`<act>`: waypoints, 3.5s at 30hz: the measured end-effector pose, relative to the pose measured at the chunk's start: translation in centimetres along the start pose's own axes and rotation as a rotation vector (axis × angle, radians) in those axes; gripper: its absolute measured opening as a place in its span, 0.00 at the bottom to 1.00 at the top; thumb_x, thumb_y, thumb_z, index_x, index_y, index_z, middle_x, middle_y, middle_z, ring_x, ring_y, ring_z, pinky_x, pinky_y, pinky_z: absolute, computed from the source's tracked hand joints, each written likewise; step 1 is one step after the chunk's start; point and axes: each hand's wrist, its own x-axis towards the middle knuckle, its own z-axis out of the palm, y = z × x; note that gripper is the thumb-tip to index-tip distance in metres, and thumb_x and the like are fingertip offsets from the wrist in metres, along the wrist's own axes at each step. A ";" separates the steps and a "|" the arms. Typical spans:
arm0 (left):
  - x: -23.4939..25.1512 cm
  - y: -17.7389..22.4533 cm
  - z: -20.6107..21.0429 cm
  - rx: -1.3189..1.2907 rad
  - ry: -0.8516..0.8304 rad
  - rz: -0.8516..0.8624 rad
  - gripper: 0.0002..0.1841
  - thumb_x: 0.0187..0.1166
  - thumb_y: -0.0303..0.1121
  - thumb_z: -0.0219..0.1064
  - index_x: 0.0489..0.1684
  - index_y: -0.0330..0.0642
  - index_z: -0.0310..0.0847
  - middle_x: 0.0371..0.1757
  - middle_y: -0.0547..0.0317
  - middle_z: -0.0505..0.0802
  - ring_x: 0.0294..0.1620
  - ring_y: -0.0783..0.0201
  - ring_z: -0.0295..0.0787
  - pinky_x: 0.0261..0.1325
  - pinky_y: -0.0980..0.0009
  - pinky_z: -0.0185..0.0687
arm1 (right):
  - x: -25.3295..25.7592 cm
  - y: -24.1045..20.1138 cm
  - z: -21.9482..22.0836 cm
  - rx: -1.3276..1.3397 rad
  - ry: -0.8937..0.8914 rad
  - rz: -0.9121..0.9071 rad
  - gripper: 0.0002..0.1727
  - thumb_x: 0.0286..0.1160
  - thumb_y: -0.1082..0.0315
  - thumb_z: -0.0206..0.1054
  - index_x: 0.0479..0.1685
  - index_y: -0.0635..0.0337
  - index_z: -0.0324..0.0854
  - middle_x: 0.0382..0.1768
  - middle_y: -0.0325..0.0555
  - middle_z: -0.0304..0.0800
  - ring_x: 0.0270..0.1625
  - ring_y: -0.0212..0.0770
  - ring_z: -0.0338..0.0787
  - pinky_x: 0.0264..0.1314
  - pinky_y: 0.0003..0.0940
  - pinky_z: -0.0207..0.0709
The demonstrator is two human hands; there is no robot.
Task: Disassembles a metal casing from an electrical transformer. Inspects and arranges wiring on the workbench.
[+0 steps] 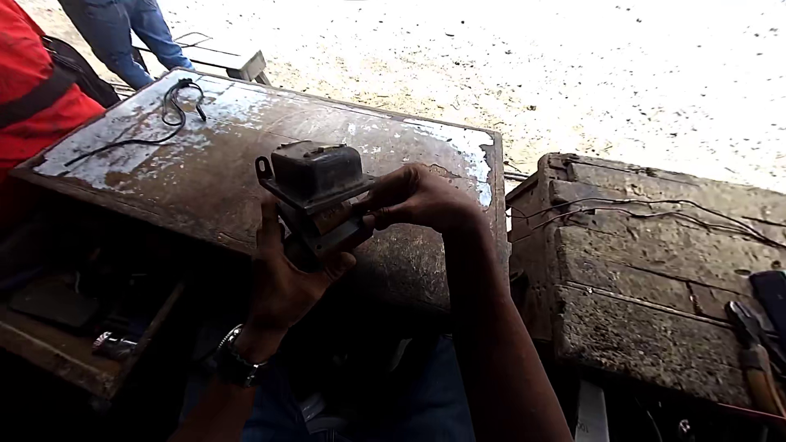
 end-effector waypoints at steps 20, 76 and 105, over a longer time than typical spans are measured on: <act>2.4 -3.8 -5.8 -0.301 -0.261 0.114 0.40 0.72 0.48 0.78 0.85 0.45 0.68 0.75 0.57 0.85 0.70 0.62 0.85 0.70 0.62 0.86 | 3.0 2.8 0.6 -0.144 0.179 0.133 0.38 0.58 0.68 0.86 0.73 0.60 0.74 0.60 0.55 0.85 0.50 0.45 0.90 0.51 0.43 0.88; 9.7 -2.3 -8.1 0.338 -0.121 0.068 0.17 0.80 0.55 0.67 0.43 0.53 0.92 0.39 0.68 0.95 0.45 0.73 0.92 0.55 0.57 0.88 | 5.8 3.4 5.9 -0.414 0.396 -0.187 0.09 0.83 0.62 0.69 0.43 0.57 0.92 0.36 0.39 0.89 0.31 0.31 0.89 0.34 0.29 0.88; 9.7 -2.3 -7.2 0.461 0.032 0.089 0.19 0.82 0.54 0.64 0.45 0.49 0.91 0.39 0.59 0.94 0.46 0.65 0.91 0.51 0.51 0.83 | 5.6 3.0 5.4 -0.325 0.320 -0.151 0.09 0.84 0.65 0.68 0.43 0.60 0.91 0.35 0.42 0.92 0.29 0.34 0.90 0.32 0.31 0.88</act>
